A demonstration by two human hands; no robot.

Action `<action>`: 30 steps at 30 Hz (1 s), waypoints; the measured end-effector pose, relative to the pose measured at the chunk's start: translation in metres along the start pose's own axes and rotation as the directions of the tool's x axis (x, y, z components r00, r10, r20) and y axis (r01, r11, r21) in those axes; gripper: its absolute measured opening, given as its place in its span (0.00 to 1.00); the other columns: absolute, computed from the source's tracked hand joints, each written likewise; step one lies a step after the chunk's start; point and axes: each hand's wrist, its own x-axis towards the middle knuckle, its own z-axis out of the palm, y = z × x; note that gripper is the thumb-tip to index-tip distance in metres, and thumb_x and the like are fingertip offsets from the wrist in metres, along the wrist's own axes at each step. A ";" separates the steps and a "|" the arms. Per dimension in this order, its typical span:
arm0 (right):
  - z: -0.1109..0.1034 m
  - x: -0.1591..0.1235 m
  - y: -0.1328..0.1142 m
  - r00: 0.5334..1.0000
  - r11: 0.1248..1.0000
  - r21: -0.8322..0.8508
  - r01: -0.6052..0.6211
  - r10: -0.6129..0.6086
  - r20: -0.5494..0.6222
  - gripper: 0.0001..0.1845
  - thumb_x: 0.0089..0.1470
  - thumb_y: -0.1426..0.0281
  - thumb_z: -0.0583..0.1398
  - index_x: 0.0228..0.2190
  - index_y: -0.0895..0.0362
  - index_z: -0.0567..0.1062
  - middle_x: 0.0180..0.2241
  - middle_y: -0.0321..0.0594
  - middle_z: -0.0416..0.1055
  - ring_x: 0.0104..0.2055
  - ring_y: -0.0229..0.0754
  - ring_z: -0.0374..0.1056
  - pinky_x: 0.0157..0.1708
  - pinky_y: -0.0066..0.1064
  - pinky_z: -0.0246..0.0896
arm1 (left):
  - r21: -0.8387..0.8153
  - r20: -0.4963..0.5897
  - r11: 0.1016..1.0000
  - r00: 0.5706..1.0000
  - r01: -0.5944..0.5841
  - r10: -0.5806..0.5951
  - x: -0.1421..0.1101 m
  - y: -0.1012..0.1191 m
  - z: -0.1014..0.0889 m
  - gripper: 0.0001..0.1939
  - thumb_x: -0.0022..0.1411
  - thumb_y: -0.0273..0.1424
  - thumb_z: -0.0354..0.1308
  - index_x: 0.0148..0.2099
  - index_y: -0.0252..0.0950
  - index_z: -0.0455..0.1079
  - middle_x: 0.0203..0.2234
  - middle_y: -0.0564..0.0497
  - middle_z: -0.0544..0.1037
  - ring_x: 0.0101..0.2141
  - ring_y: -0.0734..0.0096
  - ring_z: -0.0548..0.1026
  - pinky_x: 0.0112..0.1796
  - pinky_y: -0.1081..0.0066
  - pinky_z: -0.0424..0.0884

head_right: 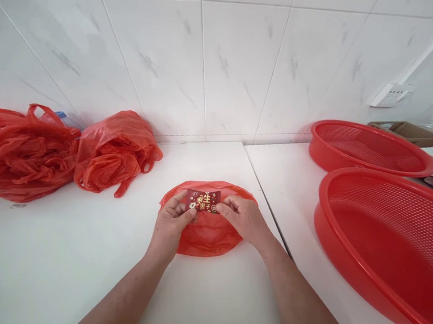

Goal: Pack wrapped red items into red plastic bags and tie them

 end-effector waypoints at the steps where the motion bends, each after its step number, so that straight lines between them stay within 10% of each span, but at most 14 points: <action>1: -0.001 0.001 0.000 1.000 0.998 0.061 -0.002 0.000 0.029 0.17 0.54 0.54 0.56 0.26 0.55 0.69 0.25 0.34 0.66 0.27 0.37 0.61 0.25 0.29 0.53 | 0.003 0.018 1.000 1.000 0.000 0.000 -0.001 0.000 0.001 0.28 0.53 0.32 0.63 0.56 0.37 0.64 0.25 0.55 0.73 0.29 0.76 0.70 0.37 0.71 0.70; 11: 0.001 0.006 0.009 0.991 0.960 0.261 -0.098 0.070 0.116 0.13 0.54 0.59 0.56 0.28 0.56 0.68 0.27 0.35 0.68 0.27 0.38 0.67 0.22 0.27 0.56 | 0.045 0.139 0.999 0.990 0.009 -0.015 -0.002 0.000 0.003 0.22 0.54 0.31 0.62 0.51 0.36 0.64 0.24 0.56 0.71 0.25 0.78 0.67 0.31 0.75 0.66; 17: -0.001 0.003 0.006 0.983 0.968 0.247 -0.044 -0.003 0.186 0.14 0.55 0.59 0.56 0.27 0.56 0.67 0.25 0.33 0.65 0.26 0.36 0.65 0.24 0.27 0.56 | -0.008 0.172 0.998 0.983 0.063 -0.061 -0.005 0.000 0.002 0.22 0.58 0.40 0.58 0.53 0.40 0.63 0.43 0.47 0.75 0.43 0.64 0.73 0.38 0.68 0.71; 30: 0.009 0.002 0.000 0.996 0.962 0.273 -0.014 -0.011 0.088 0.14 0.54 0.58 0.57 0.26 0.55 0.68 0.23 0.32 0.63 0.23 0.34 0.59 0.23 0.28 0.57 | 0.016 0.108 0.998 0.992 0.058 -0.060 -0.005 -0.006 0.007 0.12 0.51 0.35 0.65 0.32 0.36 0.66 0.24 0.55 0.74 0.27 0.74 0.72 0.32 0.72 0.69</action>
